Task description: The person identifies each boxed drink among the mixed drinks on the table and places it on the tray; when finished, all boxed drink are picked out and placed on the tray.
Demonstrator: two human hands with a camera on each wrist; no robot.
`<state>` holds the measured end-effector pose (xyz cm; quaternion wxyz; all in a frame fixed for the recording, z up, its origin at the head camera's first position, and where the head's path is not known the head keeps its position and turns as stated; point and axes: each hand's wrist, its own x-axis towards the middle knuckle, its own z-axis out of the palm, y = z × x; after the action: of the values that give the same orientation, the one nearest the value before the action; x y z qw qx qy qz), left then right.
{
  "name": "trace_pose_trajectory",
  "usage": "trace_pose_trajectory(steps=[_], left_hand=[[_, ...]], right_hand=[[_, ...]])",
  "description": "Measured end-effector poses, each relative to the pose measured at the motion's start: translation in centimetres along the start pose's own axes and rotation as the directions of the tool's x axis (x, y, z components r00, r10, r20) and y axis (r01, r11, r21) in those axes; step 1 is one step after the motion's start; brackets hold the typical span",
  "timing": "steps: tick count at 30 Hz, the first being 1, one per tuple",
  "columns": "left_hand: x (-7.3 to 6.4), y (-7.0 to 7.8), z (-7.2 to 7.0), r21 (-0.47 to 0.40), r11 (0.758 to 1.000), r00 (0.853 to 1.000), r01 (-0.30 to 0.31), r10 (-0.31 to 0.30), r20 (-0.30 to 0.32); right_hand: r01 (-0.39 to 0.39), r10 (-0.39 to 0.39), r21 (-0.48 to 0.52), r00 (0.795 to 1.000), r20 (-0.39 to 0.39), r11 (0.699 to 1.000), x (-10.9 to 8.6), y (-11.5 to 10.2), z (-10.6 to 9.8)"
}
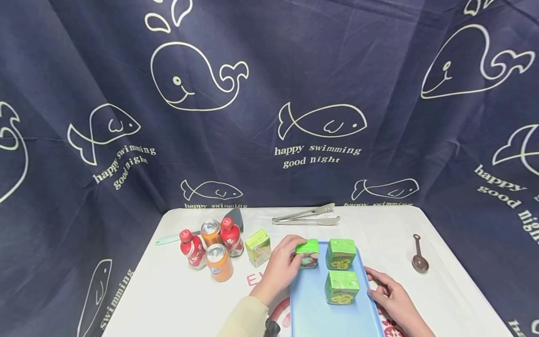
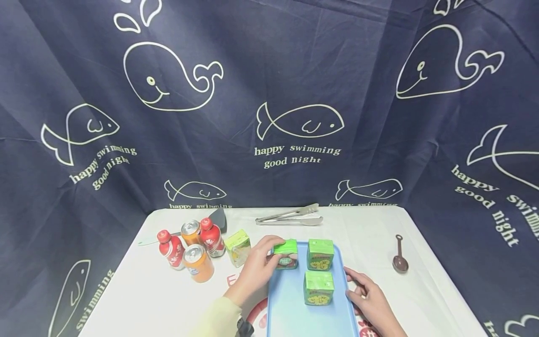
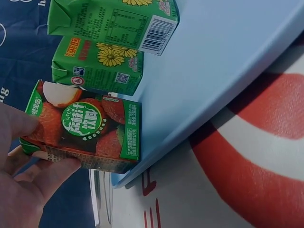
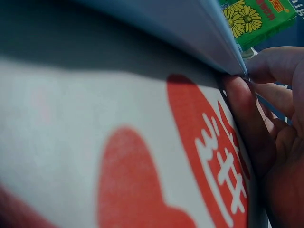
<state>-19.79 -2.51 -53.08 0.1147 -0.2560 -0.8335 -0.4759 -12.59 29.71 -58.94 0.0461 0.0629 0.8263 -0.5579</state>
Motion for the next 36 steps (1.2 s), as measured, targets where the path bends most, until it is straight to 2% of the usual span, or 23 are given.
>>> trace_pose_trajectory(steps=[5, 15, 25, 32, 36], left_hand=[[0.33, -0.28, 0.24, 0.021, 1.0, 1.0, 0.024, -0.024, -0.004], [0.47, -0.55, 0.3, 0.043, 0.999, 1.0, -0.004, 0.004, 0.001], [0.37, -0.71, 0.14, 0.058, 0.998, 1.0, -0.005, 0.004, 0.012], [-0.02, -0.75, -0.07, 0.144, 0.989, 0.999, -0.028, 0.023, 0.034], [-0.33, -0.57, -0.4, 0.184, 0.983, 0.999, -0.015, 0.007, 0.046]], right_hand=[[-0.004, 0.004, 0.006, 1.0, 0.011, 1.0, 0.0, 0.01, -0.03], [-0.047, 0.046, 0.021, 0.999, 0.028, 0.999, -0.24, -0.21, -0.04], [-0.029, 0.029, 0.017, 0.999, 0.017, 0.999, -0.1, 0.15, 0.1], [-0.036, 0.035, 0.019, 0.999, 0.019, 0.999, -0.04, 0.21, 0.09], [-0.034, 0.034, 0.003, 0.999, 0.019, 0.999, -0.01, 0.04, 0.05]])
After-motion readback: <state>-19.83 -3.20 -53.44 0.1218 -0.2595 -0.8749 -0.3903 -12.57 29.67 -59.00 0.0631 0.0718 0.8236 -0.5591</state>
